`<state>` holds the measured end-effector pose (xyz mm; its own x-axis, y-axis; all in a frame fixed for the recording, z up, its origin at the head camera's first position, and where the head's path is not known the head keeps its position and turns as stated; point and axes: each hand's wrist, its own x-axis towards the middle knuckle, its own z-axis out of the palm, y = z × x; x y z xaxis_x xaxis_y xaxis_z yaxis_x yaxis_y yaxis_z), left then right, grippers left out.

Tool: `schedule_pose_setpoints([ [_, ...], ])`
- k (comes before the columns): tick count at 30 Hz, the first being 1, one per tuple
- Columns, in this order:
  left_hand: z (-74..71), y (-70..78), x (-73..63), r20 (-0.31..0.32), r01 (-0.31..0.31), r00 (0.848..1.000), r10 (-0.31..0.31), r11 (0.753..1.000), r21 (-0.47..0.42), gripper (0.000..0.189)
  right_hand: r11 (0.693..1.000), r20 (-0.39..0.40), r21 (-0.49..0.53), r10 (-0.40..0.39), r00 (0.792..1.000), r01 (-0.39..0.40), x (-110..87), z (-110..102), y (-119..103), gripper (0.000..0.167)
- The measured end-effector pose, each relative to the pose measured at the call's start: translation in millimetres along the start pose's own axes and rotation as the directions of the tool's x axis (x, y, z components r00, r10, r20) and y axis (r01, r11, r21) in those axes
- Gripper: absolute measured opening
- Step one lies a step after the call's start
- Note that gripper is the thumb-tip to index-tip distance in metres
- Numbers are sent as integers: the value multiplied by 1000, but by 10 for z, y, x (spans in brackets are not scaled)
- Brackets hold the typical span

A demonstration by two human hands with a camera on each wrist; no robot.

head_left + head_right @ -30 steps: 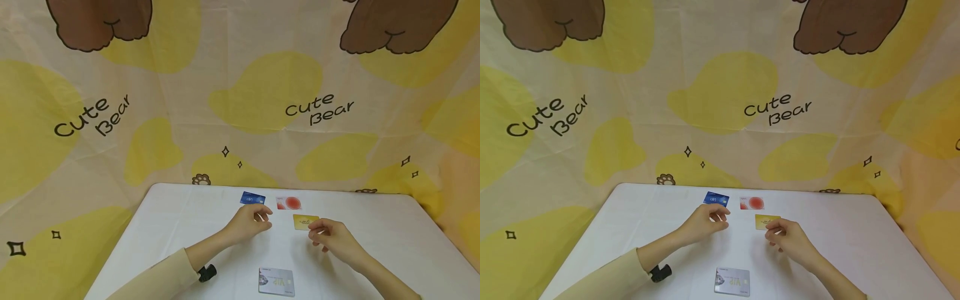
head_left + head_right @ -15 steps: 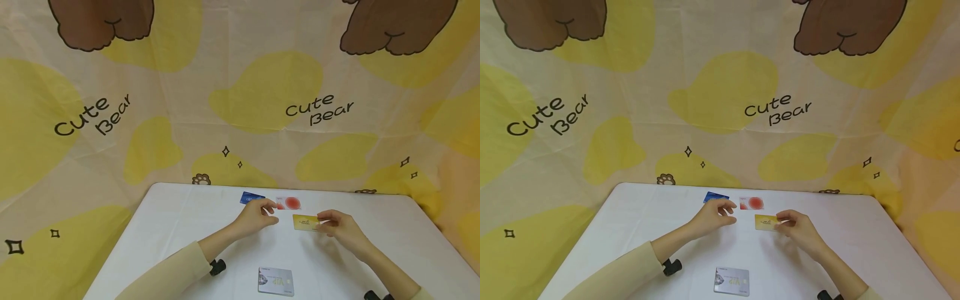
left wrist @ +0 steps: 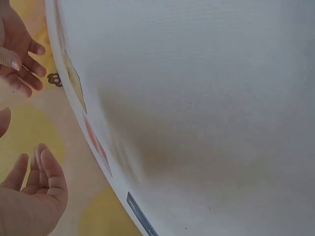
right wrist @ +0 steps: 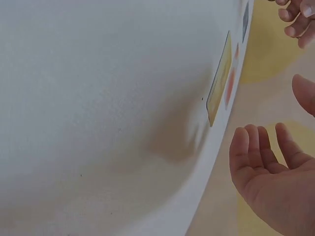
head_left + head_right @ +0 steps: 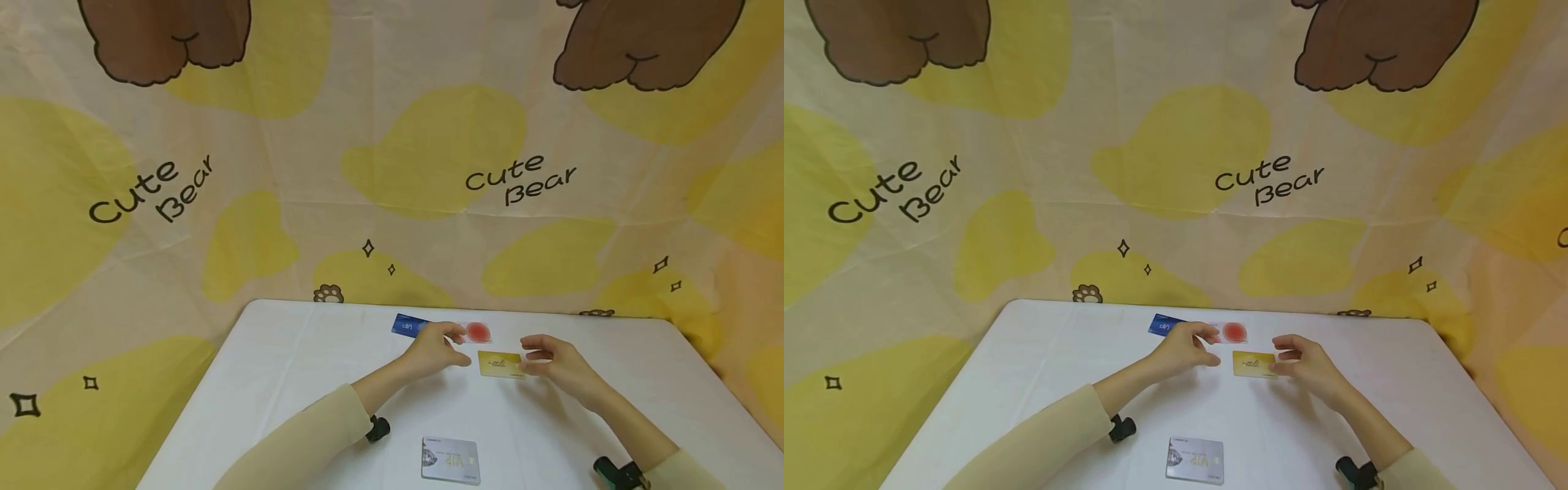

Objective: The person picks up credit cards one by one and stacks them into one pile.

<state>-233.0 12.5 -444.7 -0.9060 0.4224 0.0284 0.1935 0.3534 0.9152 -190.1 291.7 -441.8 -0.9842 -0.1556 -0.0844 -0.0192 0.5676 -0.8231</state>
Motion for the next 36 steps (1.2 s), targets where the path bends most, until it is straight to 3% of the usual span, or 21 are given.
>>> schedule_pose_setpoints([
  [7,103,-21,124,50,30,998,-31,999,30,51,999,2,-11,38,999,-38,110,-1,71,61],
  [16,209,-81,265,51,82,995,-83,996,36,50,997,24,-40,61,998,-60,194,-67,176,62],
  [22,273,-93,311,31,133,990,-134,990,41,50,996,51,-23,86,995,-85,256,-69,249,64],
  [36,403,-117,379,51,167,984,-173,981,97,51,995,86,-35,97,992,-94,309,-26,310,64],
])
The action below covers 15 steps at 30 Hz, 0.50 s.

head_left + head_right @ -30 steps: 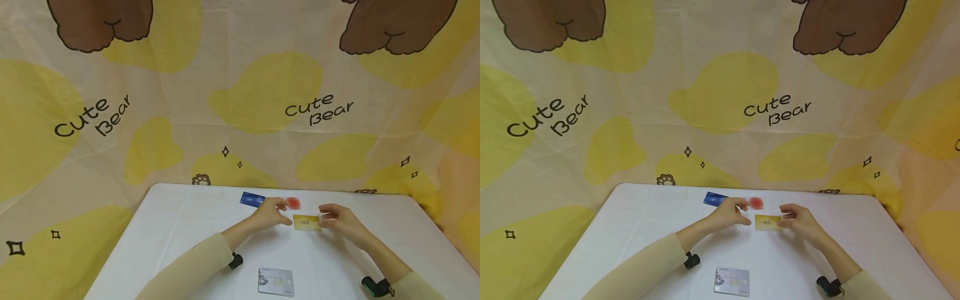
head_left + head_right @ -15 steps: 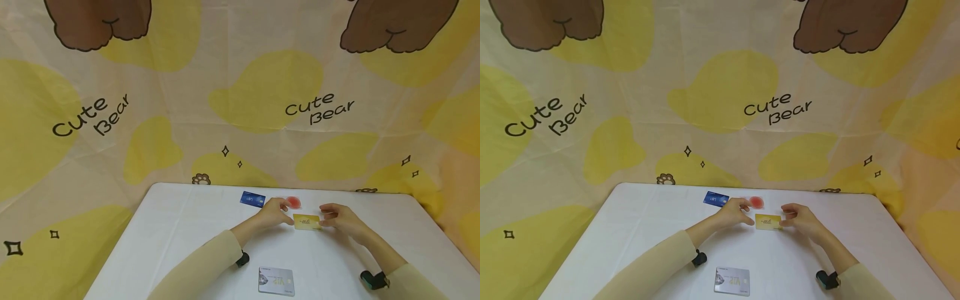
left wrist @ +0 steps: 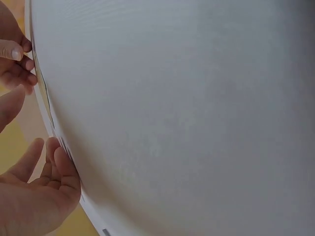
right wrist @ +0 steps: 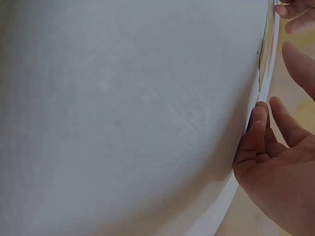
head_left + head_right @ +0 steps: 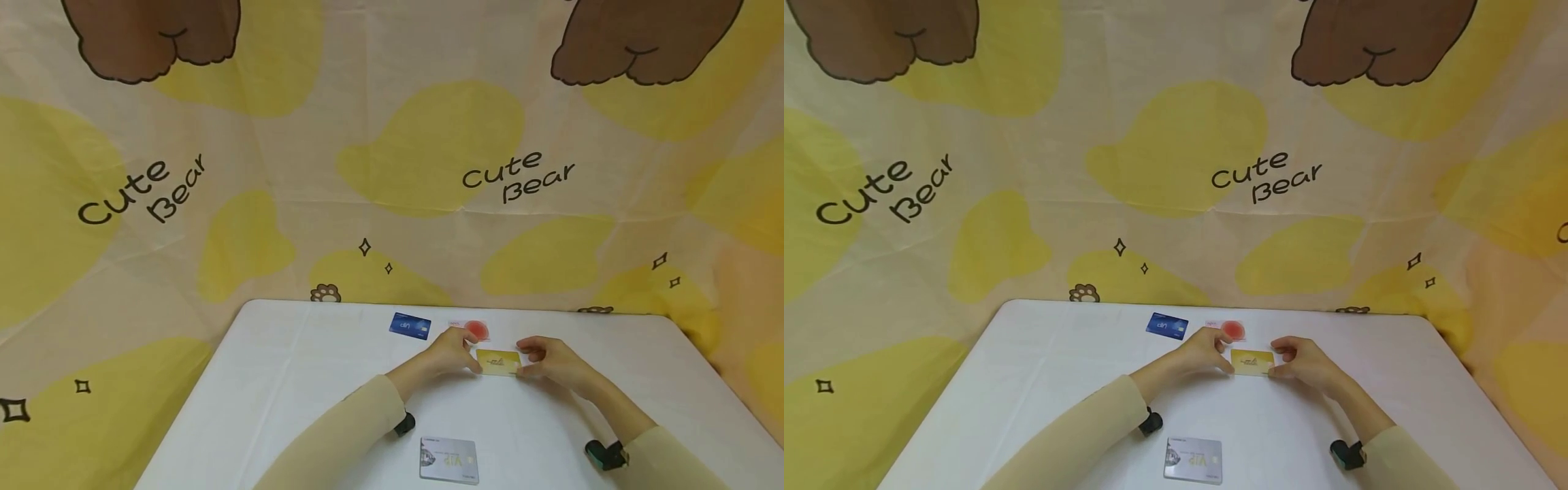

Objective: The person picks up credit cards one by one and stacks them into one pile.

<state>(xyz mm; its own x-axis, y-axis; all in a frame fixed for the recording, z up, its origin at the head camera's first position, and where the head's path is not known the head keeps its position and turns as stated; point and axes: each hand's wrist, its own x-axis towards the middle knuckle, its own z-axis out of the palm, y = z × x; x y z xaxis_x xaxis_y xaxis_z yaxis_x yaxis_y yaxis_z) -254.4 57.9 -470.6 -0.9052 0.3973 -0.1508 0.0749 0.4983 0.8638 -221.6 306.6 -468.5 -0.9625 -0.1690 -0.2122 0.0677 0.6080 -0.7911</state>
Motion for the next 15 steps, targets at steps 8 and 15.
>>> schedule_pose_setpoints([
  [8,25,14,9,9,-22,1000,22,993,115,54,998,7,-50,-35,999,35,52,34,66,65],
  [15,49,29,21,21,-30,999,25,968,248,53,993,14,-107,-39,999,40,54,51,30,61],
])
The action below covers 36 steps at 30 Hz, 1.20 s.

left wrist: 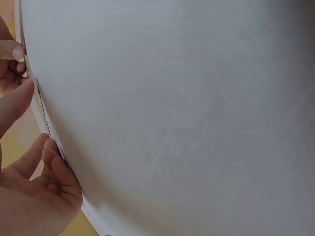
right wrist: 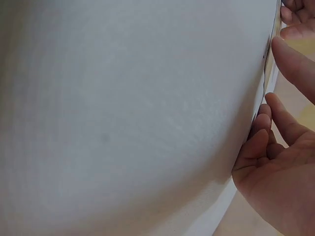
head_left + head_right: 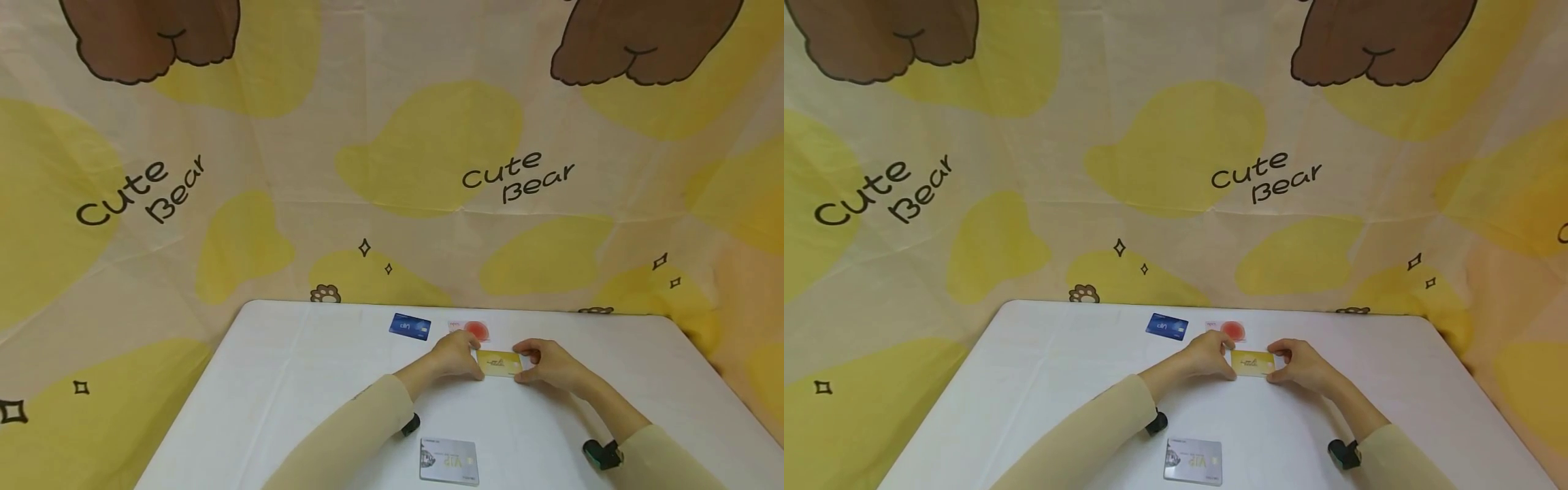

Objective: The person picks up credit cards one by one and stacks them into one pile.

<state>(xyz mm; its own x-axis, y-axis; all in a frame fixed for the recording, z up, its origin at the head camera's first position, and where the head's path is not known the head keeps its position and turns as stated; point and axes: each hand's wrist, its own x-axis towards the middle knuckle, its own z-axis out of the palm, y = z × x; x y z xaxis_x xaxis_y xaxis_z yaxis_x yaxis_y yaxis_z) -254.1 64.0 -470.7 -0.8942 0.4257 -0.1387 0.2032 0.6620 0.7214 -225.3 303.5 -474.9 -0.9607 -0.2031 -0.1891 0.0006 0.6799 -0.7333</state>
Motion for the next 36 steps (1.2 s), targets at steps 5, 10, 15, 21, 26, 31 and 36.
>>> schedule_pose_setpoints([
  [5,20,1,22,0,16,1000,-16,999,50,51,1000,1,-17,-5,1000,6,-1,4,-34,60],
  [10,19,22,27,-8,44,999,-43,996,81,48,1000,1,-29,-10,1000,10,16,6,-31,59],
  [15,11,41,19,-14,57,998,-56,995,87,48,1000,2,-29,-9,1000,9,31,1,-27,58],
  [21,23,51,0,-20,62,998,-60,994,86,48,1000,-15,-3,11,1000,-11,39,26,-4,58],
  [26,31,52,-10,-40,64,997,-61,995,80,45,999,-44,48,-17,999,19,32,66,24,58],
  [31,41,30,5,-62,43,997,-39,997,69,43,993,-64,99,-50,997,56,8,85,25,56],
  [36,35,3,27,-62,5,998,-3,999,32,38,992,-85,99,-70,994,79,-35,74,6,48],
])
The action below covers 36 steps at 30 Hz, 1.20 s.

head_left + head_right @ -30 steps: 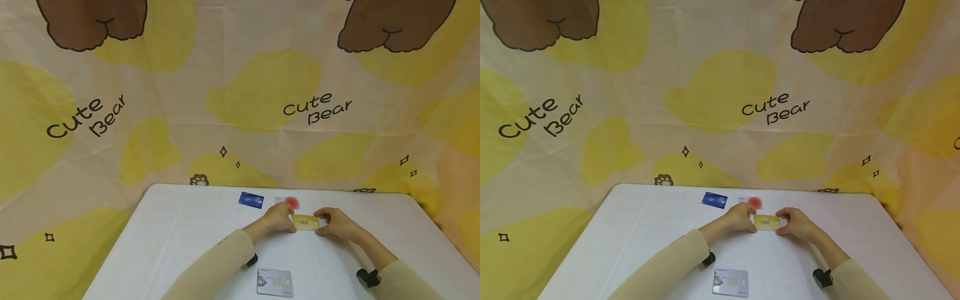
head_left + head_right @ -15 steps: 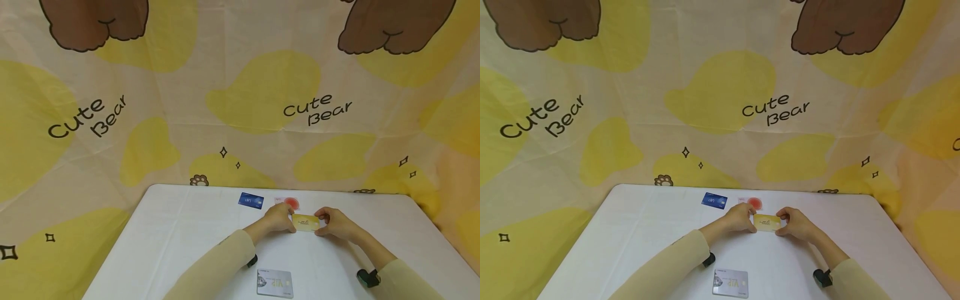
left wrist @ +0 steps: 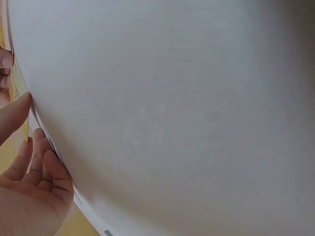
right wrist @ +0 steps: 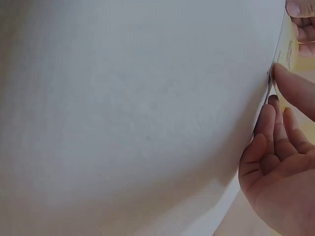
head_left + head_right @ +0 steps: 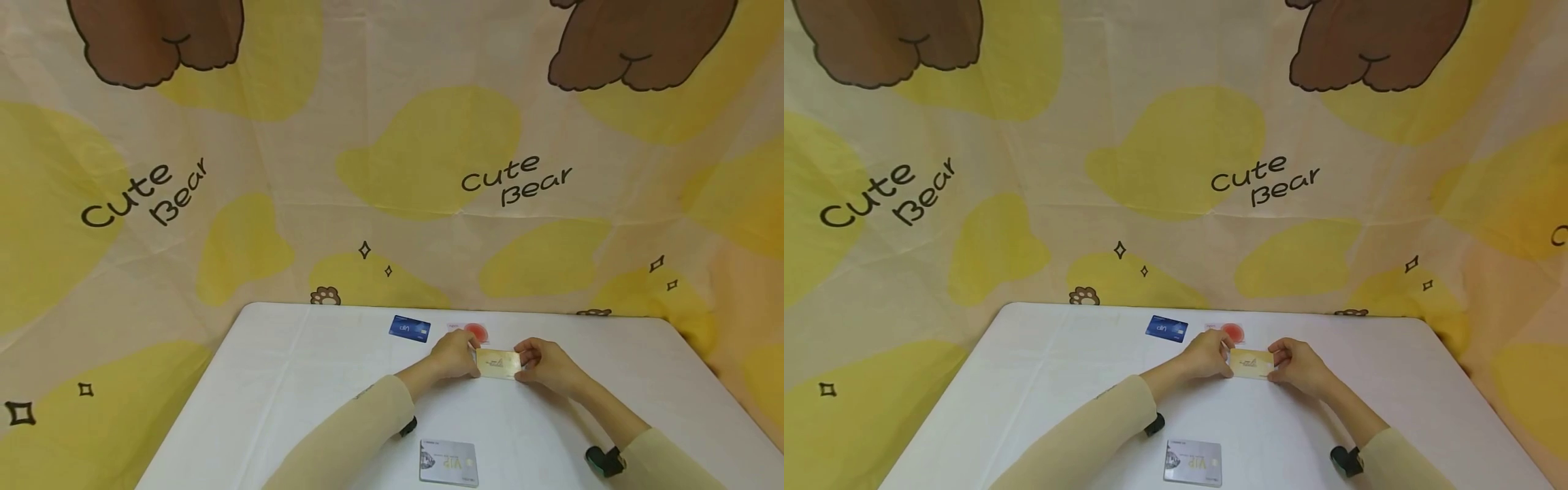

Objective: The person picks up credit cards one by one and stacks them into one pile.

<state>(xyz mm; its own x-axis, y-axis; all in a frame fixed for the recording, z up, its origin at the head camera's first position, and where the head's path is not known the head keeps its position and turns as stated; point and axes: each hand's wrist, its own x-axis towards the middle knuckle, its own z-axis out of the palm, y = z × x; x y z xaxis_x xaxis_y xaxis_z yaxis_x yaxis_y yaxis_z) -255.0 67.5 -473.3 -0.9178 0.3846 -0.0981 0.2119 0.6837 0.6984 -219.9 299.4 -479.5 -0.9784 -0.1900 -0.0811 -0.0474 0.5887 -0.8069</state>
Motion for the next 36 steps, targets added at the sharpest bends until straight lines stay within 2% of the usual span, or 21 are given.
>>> schedule_pose_setpoints([
  [7,-32,-45,24,3,-31,1000,31,996,-83,25,997,-47,-2,75,996,-75,-19,1,-26,34],
  [12,-63,-45,12,-14,-55,998,54,987,-154,24,997,-48,9,77,996,-77,-35,-1,-54,32],
  [19,-97,-91,-1,0,-24,1000,25,948,-318,21,998,-43,18,66,997,-65,-64,8,-142,32],
  [36,-253,-71,-81,25,-44,998,58,920,-389,23,994,-16,98,49,999,-47,-105,17,-239,32],
])
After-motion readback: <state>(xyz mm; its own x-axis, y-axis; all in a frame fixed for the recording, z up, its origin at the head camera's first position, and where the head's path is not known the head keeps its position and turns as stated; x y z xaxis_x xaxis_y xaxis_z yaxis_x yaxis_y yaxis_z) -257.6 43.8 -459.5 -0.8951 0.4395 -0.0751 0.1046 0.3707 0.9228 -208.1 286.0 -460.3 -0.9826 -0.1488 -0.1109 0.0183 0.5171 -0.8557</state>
